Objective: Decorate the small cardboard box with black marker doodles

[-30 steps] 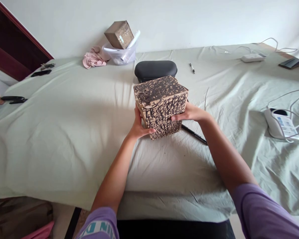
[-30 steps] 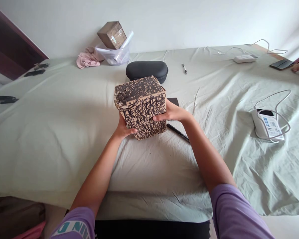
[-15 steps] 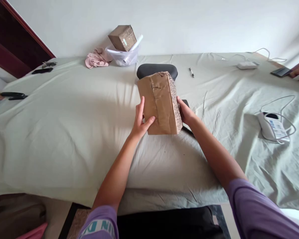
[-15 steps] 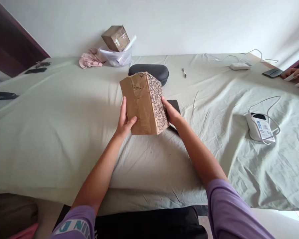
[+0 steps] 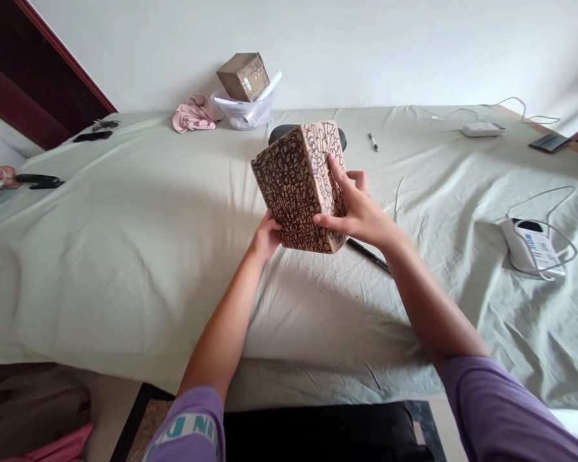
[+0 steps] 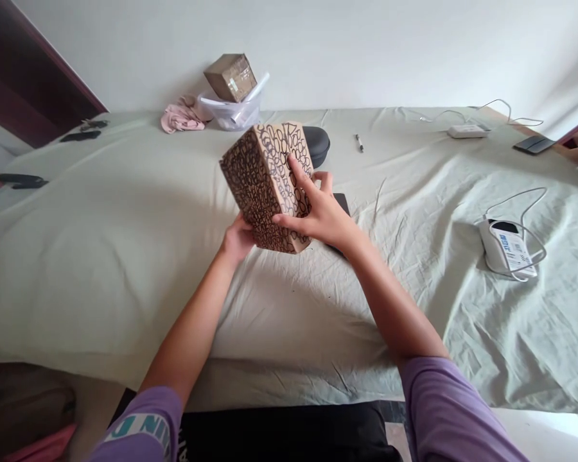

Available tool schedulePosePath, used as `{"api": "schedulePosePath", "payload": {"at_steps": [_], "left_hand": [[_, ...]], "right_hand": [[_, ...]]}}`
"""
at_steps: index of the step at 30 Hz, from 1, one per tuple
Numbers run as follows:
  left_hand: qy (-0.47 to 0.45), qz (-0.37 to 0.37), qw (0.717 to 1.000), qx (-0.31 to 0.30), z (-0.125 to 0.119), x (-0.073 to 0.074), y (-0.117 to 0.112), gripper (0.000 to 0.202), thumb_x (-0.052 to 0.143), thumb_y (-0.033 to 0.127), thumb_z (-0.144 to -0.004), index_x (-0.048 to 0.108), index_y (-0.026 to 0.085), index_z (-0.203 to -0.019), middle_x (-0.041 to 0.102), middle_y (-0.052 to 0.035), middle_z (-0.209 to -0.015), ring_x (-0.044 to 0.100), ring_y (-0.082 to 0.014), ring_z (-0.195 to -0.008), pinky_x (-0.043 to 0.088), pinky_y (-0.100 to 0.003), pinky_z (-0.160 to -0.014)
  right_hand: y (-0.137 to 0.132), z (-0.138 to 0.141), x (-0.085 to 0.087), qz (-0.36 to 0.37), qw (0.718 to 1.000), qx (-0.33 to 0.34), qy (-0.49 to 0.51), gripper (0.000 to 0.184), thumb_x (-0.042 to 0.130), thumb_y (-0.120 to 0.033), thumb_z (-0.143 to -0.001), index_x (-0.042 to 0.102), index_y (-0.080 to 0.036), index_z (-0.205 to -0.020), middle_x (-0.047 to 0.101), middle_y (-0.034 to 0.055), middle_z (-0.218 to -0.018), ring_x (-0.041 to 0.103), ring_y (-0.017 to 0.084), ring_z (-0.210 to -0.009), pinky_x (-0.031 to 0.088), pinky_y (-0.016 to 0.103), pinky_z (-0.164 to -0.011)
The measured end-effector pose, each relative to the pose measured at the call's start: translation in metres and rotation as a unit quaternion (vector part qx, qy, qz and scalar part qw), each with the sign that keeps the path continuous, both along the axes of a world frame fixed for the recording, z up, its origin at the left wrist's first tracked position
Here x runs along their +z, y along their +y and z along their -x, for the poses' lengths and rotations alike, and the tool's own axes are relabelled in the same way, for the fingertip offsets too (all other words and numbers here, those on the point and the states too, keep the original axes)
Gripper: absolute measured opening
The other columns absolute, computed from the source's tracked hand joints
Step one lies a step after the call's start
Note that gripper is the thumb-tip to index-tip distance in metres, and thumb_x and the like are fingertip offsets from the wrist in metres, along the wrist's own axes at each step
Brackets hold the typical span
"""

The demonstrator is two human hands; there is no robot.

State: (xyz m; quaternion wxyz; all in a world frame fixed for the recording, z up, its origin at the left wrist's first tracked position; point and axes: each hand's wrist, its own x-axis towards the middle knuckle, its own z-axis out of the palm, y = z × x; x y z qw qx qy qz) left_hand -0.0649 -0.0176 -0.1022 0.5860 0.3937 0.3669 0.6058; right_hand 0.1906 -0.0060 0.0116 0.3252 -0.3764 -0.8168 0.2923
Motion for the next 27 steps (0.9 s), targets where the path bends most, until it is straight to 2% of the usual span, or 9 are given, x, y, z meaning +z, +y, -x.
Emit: {"api": "schedulePosePath", "payload": {"at_steps": [2, 6, 9, 14, 17, 19, 21, 24, 27], "left_hand": [[-0.015, 0.006, 1.000, 0.009, -0.011, -0.004, 0.002, 0.095, 0.090, 0.055, -0.078, 0.053, 0.037, -0.164, 0.068, -0.0059, -0.163, 0.059, -0.0429, -0.158, 0.049, -0.068, -0.131], [0.012, -0.082, 0.996, 0.023, -0.024, -0.014, 0.004, 0.140, 0.097, 0.081, -0.069, 0.022, 0.040, -0.181, 0.023, -0.0097, -0.194, 0.031, -0.0418, -0.177, 0.040, -0.057, -0.139], [0.044, -0.149, 0.988, 0.005, -0.024, -0.016, 0.003, 0.144, 0.095, 0.085, -0.070, 0.016, 0.043, -0.182, 0.006, -0.0080, -0.198, 0.022, -0.0426, -0.180, 0.038, -0.055, -0.141], [0.063, -0.151, 0.986, -0.022, -0.016, -0.003, -0.003, 0.133, 0.097, 0.074, -0.076, 0.022, 0.043, -0.181, 0.025, -0.0066, -0.193, 0.029, -0.0434, -0.178, 0.038, -0.052, -0.140], [0.062, -0.126, 0.989, -0.041, -0.013, 0.001, -0.003, 0.136, 0.100, 0.074, -0.069, 0.027, 0.043, -0.180, 0.040, -0.0095, -0.187, 0.042, -0.0458, -0.171, 0.042, -0.057, -0.136], [0.058, -0.123, 0.990, -0.043, -0.013, 0.000, -0.002, 0.135, 0.099, 0.077, -0.067, 0.030, 0.045, -0.178, 0.043, -0.0103, -0.184, 0.045, -0.0448, -0.169, 0.042, -0.059, -0.136], [0.051, -0.120, 0.991, -0.040, -0.013, -0.002, -0.001, 0.133, 0.098, 0.078, -0.067, 0.032, 0.046, -0.178, 0.045, -0.0095, -0.183, 0.046, -0.0442, -0.168, 0.042, -0.059, -0.135], [0.039, -0.115, 0.992, -0.041, -0.015, -0.003, 0.001, 0.131, 0.098, 0.076, -0.067, 0.034, 0.046, -0.177, 0.046, -0.0091, -0.183, 0.047, -0.0438, -0.167, 0.043, -0.059, -0.135], [0.023, -0.117, 0.991, -0.052, -0.016, 0.000, 0.000, 0.131, 0.099, 0.074, -0.067, 0.033, 0.045, -0.177, 0.048, -0.0098, -0.181, 0.047, -0.0446, -0.168, 0.044, -0.061, -0.134]], "right_hand": [[-0.010, 0.007, -0.001, -0.022, 0.999, -0.040, -0.021, 0.129, 0.085, -0.083, -0.085, 0.020, -0.038, -0.187, 0.030, 0.0147, -0.171, 0.025, 0.057, -0.169, 0.030, 0.077, -0.139], [-0.022, 0.022, -0.012, -0.027, 0.994, -0.097, -0.049, 0.130, 0.091, -0.081, -0.080, 0.025, -0.041, -0.185, 0.030, 0.0169, -0.166, 0.032, 0.063, -0.163, 0.039, 0.084, -0.131], [-0.027, 0.030, -0.014, -0.017, 0.991, -0.111, -0.066, 0.128, 0.093, -0.078, -0.079, 0.028, -0.041, -0.184, 0.030, 0.0177, -0.165, 0.035, 0.065, -0.160, 0.040, 0.087, -0.127], [-0.027, 0.014, -0.002, 0.011, 0.996, -0.070, -0.047, 0.130, 0.088, -0.075, -0.084, 0.018, -0.040, -0.187, 0.036, 0.0172, -0.171, 0.049, 0.056, -0.154, 0.045, 0.080, -0.127], [-0.026, -0.020, -0.005, 0.039, 0.996, -0.075, 0.012, 0.096, 0.066, -0.069, -0.103, 0.028, -0.036, -0.184, 0.061, 0.0139, -0.156, 0.067, 0.040, -0.132, 0.057, 0.063, -0.119], [-0.030, -0.042, -0.020, 0.046, 0.989, -0.130, -0.042, 0.070, 0.057, -0.060, -0.108, 0.054, -0.026, -0.170, 0.074, 0.0154, -0.133, 0.070, 0.037, -0.116, 0.060, 0.059, -0.111], [-0.038, -0.057, -0.043, 0.049, 0.962, -0.176, -0.203, 0.053, 0.059, -0.047, -0.105, 0.070, -0.017, -0.147, 0.074, 0.0206, -0.126, 0.068, 0.042, -0.118, 0.057, 0.063, -0.108], [-0.050, -0.064, -0.078, 0.063, 0.893, -0.217, -0.390, 0.043, 0.055, -0.035, -0.107, 0.071, -0.009, -0.137, 0.067, 0.0308, -0.141, 0.062, 0.050, -0.131, 0.053, 0.063, -0.106], [-0.055, -0.060, -0.095, 0.047, 0.874, -0.241, -0.419, 0.040, 0.039, -0.022, -0.110, 0.068, -0.005, -0.131, 0.068, 0.0345, -0.138, 0.063, 0.047, -0.128, 0.051, 0.055, -0.104]]}}
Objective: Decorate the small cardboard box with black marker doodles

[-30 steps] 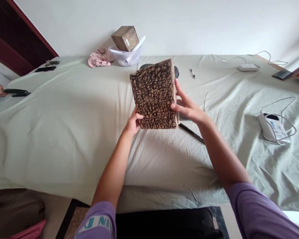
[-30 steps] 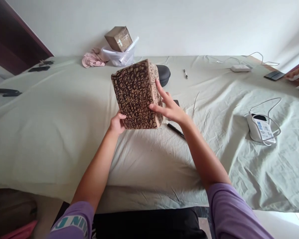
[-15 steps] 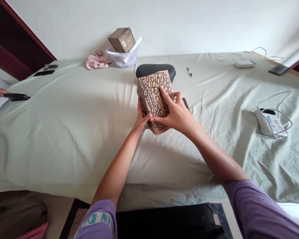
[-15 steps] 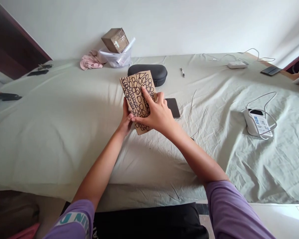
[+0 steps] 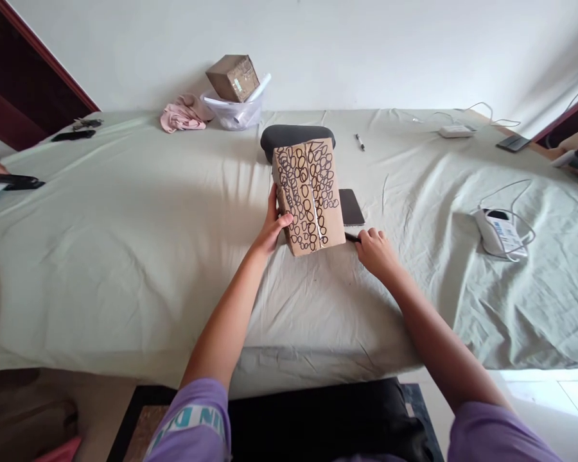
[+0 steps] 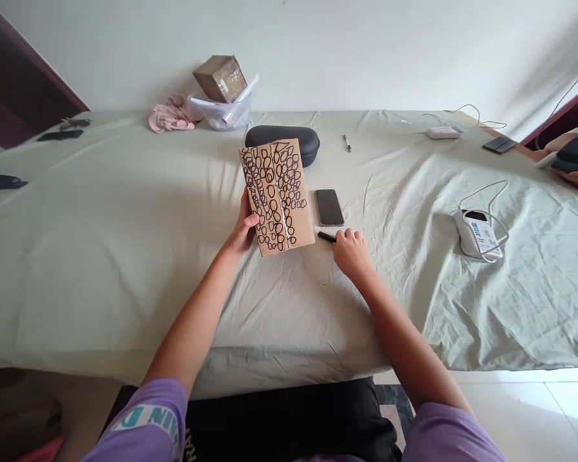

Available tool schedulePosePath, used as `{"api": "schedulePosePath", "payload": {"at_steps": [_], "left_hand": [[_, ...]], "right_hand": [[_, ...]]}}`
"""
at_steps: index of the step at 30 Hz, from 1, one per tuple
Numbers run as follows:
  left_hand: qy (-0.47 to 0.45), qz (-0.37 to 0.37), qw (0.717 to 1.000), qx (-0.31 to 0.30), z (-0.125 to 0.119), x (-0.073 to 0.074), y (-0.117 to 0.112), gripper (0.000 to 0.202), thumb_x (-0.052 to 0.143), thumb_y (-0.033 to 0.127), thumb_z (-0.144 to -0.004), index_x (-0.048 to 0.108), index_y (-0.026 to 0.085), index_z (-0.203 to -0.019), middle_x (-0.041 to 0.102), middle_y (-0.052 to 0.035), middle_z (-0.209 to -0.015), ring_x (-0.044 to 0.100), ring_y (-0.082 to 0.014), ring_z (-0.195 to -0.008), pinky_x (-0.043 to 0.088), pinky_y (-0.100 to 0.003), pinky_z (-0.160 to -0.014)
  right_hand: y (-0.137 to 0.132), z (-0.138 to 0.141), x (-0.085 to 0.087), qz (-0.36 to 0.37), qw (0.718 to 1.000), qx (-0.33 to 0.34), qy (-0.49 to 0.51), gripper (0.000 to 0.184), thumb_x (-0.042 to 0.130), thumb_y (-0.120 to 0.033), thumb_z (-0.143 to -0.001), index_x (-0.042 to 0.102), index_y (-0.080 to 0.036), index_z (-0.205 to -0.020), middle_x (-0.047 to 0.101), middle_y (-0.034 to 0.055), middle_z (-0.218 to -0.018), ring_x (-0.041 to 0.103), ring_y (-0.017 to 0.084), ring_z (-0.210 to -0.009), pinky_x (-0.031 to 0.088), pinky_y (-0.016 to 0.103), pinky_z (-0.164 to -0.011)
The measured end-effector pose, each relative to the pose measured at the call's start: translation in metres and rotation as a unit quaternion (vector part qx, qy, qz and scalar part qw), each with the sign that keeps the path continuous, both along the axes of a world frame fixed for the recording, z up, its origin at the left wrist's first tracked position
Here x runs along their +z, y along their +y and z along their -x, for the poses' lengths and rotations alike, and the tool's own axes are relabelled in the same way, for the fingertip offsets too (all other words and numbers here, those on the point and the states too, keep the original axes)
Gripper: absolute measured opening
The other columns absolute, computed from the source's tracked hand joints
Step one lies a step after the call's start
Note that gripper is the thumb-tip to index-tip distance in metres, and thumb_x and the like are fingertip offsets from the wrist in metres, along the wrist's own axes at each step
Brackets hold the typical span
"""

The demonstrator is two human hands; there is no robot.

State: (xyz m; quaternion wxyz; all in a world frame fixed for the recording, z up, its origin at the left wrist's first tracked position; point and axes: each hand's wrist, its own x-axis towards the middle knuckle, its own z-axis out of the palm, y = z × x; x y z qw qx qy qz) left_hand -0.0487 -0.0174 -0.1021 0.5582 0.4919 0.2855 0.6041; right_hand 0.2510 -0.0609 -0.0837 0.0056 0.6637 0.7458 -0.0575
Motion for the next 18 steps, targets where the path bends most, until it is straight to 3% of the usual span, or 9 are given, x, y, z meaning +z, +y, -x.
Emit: {"api": "schedulePosePath", "payload": {"at_steps": [2, 5, 7, 10, 13, 15, 17, 18], "left_hand": [[-0.013, -0.003, 1.000, -0.008, -0.002, 0.003, -0.001, 0.130, 0.098, 0.074, -0.068, 0.033, 0.045, -0.177, 0.051, -0.0101, -0.180, 0.045, -0.0447, -0.170, 0.045, -0.062, -0.134], [-0.027, -0.005, 1.000, -0.011, -0.003, 0.006, -0.003, 0.125, 0.097, 0.072, -0.071, 0.034, 0.045, -0.176, 0.049, -0.0090, -0.182, 0.043, -0.0442, -0.172, 0.044, -0.064, -0.135], [-0.031, -0.006, 0.999, -0.010, -0.004, 0.007, -0.004, 0.124, 0.097, 0.072, -0.071, 0.036, 0.045, -0.175, 0.047, -0.0080, -0.184, 0.040, -0.0439, -0.173, 0.044, -0.064, -0.136], [-0.031, -0.012, 0.999, -0.004, -0.003, 0.005, -0.002, 0.123, 0.097, 0.074, -0.070, 0.039, 0.045, -0.175, 0.045, -0.0063, -0.185, 0.039, -0.0436, -0.174, 0.043, -0.062, -0.138], [-0.026, -0.009, 1.000, -0.004, -0.001, 0.001, 0.001, 0.121, 0.096, 0.075, -0.071, 0.039, 0.046, -0.175, 0.048, -0.0048, -0.183, 0.039, -0.0460, -0.174, 0.044, -0.063, -0.137], [-0.019, -0.010, 1.000, -0.007, 0.000, -0.001, 0.002, 0.119, 0.093, 0.076, -0.073, 0.038, 0.049, -0.176, 0.047, -0.0025, -0.184, 0.036, -0.0467, -0.175, 0.044, -0.065, -0.136], [-0.013, -0.018, 1.000, -0.011, 0.000, -0.002, 0.003, 0.119, 0.091, 0.077, -0.074, 0.034, 0.053, -0.177, 0.044, 0.0003, -0.186, 0.033, -0.0461, -0.176, 0.043, -0.064, -0.136], [-0.011, -0.022, 1.000, -0.014, 0.000, -0.002, 0.003, 0.120, 0.090, 0.078, -0.075, 0.033, 0.053, -0.177, 0.043, 0.0009, -0.186, 0.032, -0.0458, -0.176, 0.042, -0.063, -0.137]], "right_hand": [[0.000, 0.003, 0.000, -0.012, 0.999, -0.006, 0.043, 0.041, 0.032, -0.019, -0.110, 0.066, -0.006, -0.131, 0.071, 0.0335, -0.133, 0.067, 0.043, -0.119, 0.051, 0.050, -0.097], [0.000, 0.007, 0.005, -0.014, 0.994, -0.012, 0.111, 0.040, 0.033, -0.029, -0.113, 0.062, -0.012, -0.134, 0.074, 0.0284, -0.130, 0.070, 0.040, -0.108, 0.048, 0.044, -0.085], [-0.002, 0.008, 0.005, -0.007, 0.994, -0.009, 0.111, 0.040, 0.034, -0.033, -0.113, 0.063, -0.014, -0.132, 0.076, 0.0272, -0.128, 0.071, 0.040, -0.107, 0.047, 0.043, -0.082], [-0.003, 0.006, -0.002, 0.001, 0.994, -0.017, 0.105, 0.042, 0.038, -0.026, -0.108, 0.063, -0.011, -0.137, 0.077, 0.0293, -0.126, 0.073, 0.041, -0.108, 0.049, 0.044, -0.083], [0.000, -0.002, -0.011, -0.026, 0.987, -0.019, 0.159, 0.064, 0.045, -0.020, -0.100, 0.050, -0.002, -0.161, 0.079, 0.0299, -0.119, 0.074, 0.041, -0.104, 0.055, 0.048, -0.086], [0.003, -0.008, -0.016, -0.071, 0.971, 0.003, 0.230, 0.076, 0.048, -0.020, -0.097, 0.042, -0.005, -0.172, 0.080, 0.0250, -0.114, 0.075, 0.035, -0.093, 0.059, 0.049, -0.086], [0.005, -0.013, -0.016, -0.122, 0.938, 0.033, 0.322, 0.067, 0.051, -0.024, -0.096, 0.058, -0.016, -0.163, 0.079, 0.0193, -0.116, 0.075, 0.027, -0.081, 0.062, 0.047, -0.083], [0.006, -0.014, -0.013, -0.137, 0.915, 0.042, 0.377, 0.054, 0.053, -0.027, -0.096, 0.071, -0.019, -0.147, 0.078, 0.0165, -0.115, 0.076, 0.024, -0.078, 0.063, 0.044, -0.080]]}}
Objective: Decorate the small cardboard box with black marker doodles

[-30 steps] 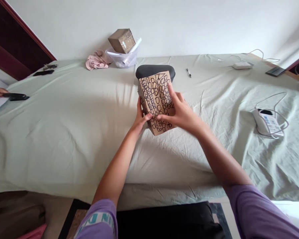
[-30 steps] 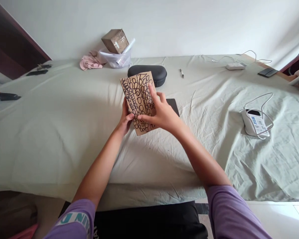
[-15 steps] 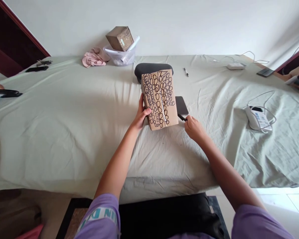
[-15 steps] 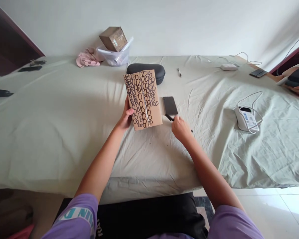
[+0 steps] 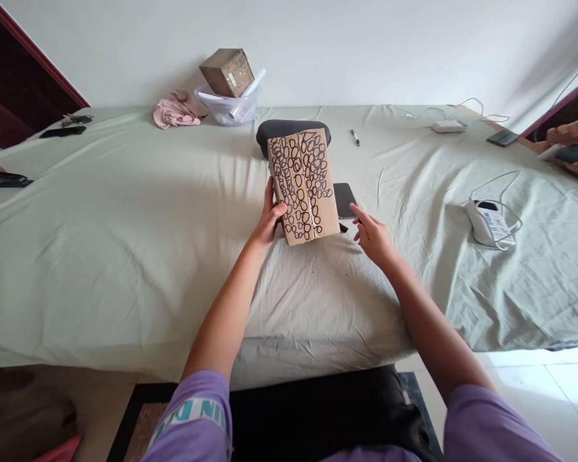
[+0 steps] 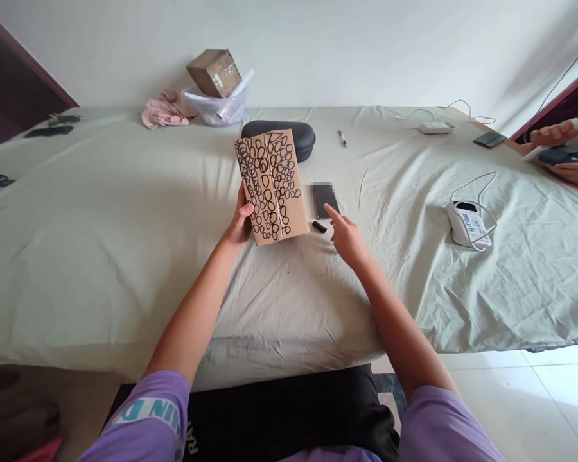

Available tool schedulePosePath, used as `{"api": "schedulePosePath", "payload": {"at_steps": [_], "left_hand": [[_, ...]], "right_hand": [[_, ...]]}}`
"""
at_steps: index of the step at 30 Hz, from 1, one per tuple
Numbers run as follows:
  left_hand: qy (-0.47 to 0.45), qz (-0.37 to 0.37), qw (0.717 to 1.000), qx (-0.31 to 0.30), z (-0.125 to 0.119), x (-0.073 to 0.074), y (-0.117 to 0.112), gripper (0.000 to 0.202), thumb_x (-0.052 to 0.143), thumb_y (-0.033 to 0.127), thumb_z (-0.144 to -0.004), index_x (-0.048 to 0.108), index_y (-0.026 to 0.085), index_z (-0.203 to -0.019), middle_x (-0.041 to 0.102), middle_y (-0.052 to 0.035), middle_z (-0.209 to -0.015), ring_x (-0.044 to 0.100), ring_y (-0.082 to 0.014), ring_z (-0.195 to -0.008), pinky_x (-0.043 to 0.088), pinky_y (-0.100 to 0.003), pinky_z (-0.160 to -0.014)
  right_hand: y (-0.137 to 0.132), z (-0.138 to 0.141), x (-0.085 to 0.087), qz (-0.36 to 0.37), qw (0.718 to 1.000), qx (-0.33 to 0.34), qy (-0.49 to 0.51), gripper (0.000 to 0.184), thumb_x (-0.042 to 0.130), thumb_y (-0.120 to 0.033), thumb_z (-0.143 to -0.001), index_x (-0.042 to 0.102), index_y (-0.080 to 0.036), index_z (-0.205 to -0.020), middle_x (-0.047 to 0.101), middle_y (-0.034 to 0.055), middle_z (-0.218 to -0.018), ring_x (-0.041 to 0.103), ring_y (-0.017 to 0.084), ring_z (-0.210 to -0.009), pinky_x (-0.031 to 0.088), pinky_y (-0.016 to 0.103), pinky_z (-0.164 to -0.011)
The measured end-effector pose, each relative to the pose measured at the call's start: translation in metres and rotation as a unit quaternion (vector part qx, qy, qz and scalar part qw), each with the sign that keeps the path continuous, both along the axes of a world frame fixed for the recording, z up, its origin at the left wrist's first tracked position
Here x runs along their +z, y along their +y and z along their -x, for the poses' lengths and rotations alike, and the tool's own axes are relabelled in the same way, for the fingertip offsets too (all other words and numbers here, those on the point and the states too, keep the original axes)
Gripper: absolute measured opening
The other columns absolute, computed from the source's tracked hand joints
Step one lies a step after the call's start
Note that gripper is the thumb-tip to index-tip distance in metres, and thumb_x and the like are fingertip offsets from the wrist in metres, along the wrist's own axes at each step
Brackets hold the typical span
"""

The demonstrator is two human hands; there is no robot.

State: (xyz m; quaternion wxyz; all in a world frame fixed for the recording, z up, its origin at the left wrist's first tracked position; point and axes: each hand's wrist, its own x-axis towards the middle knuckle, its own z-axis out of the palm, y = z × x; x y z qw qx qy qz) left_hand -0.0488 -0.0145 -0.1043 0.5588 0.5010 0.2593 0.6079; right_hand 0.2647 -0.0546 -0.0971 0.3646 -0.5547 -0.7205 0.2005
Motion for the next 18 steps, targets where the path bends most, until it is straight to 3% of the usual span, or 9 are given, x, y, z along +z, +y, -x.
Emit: {"api": "schedulePosePath", "payload": {"at_steps": [1, 3, 5, 7, 10, 12, 14, 16, 18], "left_hand": [[0.003, -0.002, 1.000, -0.003, 0.000, 0.000, 0.000, 0.120, 0.089, 0.078, -0.075, 0.031, 0.053, -0.178, 0.043, 0.0007, -0.186, 0.032, -0.0458, -0.177, 0.041, -0.063, -0.138], [0.009, -0.002, 1.000, -0.005, -0.001, 0.000, -0.001, 0.121, 0.088, 0.079, -0.076, 0.030, 0.052, -0.179, 0.046, -0.0010, -0.185, 0.031, -0.0466, -0.177, 0.040, -0.062, -0.138], [0.016, -0.004, 1.000, 0.004, -0.001, 0.001, -0.002, 0.119, 0.087, 0.080, -0.077, 0.032, 0.051, -0.178, 0.047, -0.0016, -0.184, 0.029, -0.0470, -0.177, 0.040, -0.063, -0.138], [0.019, -0.006, 1.000, 0.013, -0.002, 0.002, -0.002, 0.117, 0.087, 0.080, -0.077, 0.034, 0.052, -0.177, 0.048, -0.0013, -0.183, 0.029, -0.0471, -0.177, 0.040, -0.064, -0.138], [0.020, -0.003, 1.000, 0.015, -0.003, 0.003, -0.002, 0.116, 0.088, 0.081, -0.076, 0.036, 0.052, -0.176, 0.049, -0.0028, -0.182, 0.033, -0.0478, -0.175, 0.040, -0.067, -0.137], [0.020, -0.002, 1.000, 0.021, -0.004, 0.004, -0.002, 0.115, 0.088, 0.081, -0.075, 0.039, 0.051, -0.174, 0.047, -0.0045, -0.183, 0.032, -0.0482, -0.175, 0.039, -0.067, -0.137], [0.017, -0.002, 0.999, 0.030, -0.005, 0.005, -0.002, 0.113, 0.089, 0.081, -0.074, 0.042, 0.050, -0.172, 0.044, -0.0044, -0.184, 0.031, -0.0479, -0.176, 0.038, -0.067, -0.137], [0.011, -0.001, 0.999, 0.042, -0.007, 0.005, -0.002, 0.109, 0.089, 0.081, -0.075, 0.045, 0.050, -0.170, 0.044, -0.0030, -0.184, 0.032, -0.0479, -0.175, 0.038, -0.067, -0.138], [0.005, 0.004, 0.998, 0.058, -0.008, 0.005, -0.002, 0.105, 0.088, 0.080, -0.077, 0.047, 0.050, -0.169, 0.047, -0.0025, -0.182, 0.034, -0.0487, -0.174, 0.040, -0.068, -0.137]], "right_hand": [[0.001, 0.000, 0.005, -0.004, 0.998, 0.014, 0.067, 0.039, 0.055, -0.031, -0.096, 0.078, -0.020, -0.126, 0.077, 0.0143, -0.113, 0.078, 0.022, -0.077, 0.065, 0.041, -0.076], [0.002, 0.002, 0.020, 0.021, 0.974, 0.054, 0.218, 0.023, 0.058, -0.035, -0.095, 0.076, -0.021, -0.099, 0.077, 0.0110, -0.106, 0.083, 0.024, -0.085, 0.067, 0.039, -0.075], [0.005, 0.007, 0.040, 0.051, 0.930, 0.106, 0.349, 0.016, 0.068, -0.036, -0.091, 0.071, -0.024, -0.101, 0.079, 0.0075, -0.105, 0.084, 0.025, -0.096, 0.069, 0.039, -0.080], [0.010, 0.016, 0.062, 0.047, 0.898, 0.143, 0.413, 0.034, 0.083, -0.034, -0.083, 0.064, -0.028, -0.110, 0.080, 0.0029, -0.106, 0.082, 0.023, -0.095, 0.065, 0.034, -0.077], [0.022, 0.035, 0.089, -0.012, 0.897, 0.151, 0.416, 0.053, 0.098, -0.047, -0.079, 0.054, -0.031, -0.104, 0.070, -0.0038, -0.085, 0.069, 0.016, -0.072, 0.051, 0.027, -0.061], [0.031, 0.052, 0.102, -0.067, 0.903, 0.140, 0.401, 0.054, 0.086, -0.070, -0.090, 0.050, -0.030, -0.094, 0.054, -0.0066, -0.069, 0.050, 0.013, -0.057, 0.040, 0.028, -0.053], [0.040, 0.070, 0.110, -0.098, 0.907, 0.130, 0.389, 0.053, 0.065, -0.081, -0.101, 0.053, -0.029, -0.096, 0.044, -0.0077, -0.062, 0.038, 0.013, -0.051, 0.034, 0.030, -0.051], [0.049, 0.086, 0.114, -0.109, 0.907, 0.116, 0.390, 0.047, 0.055, -0.075, -0.107, 0.060, -0.029, -0.109, 0.047, -0.0068, -0.062, 0.039, 0.015, -0.051, 0.034, 0.032, -0.052], [0.057, 0.100, 0.114, -0.129, 0.904, 0.083, 0.399, 0.034, 0.056, -0.059, -0.106, 0.063, -0.026, -0.109, 0.049, -0.0049, -0.063, 0.042, 0.016, -0.053, 0.034, 0.032, -0.053]]}}
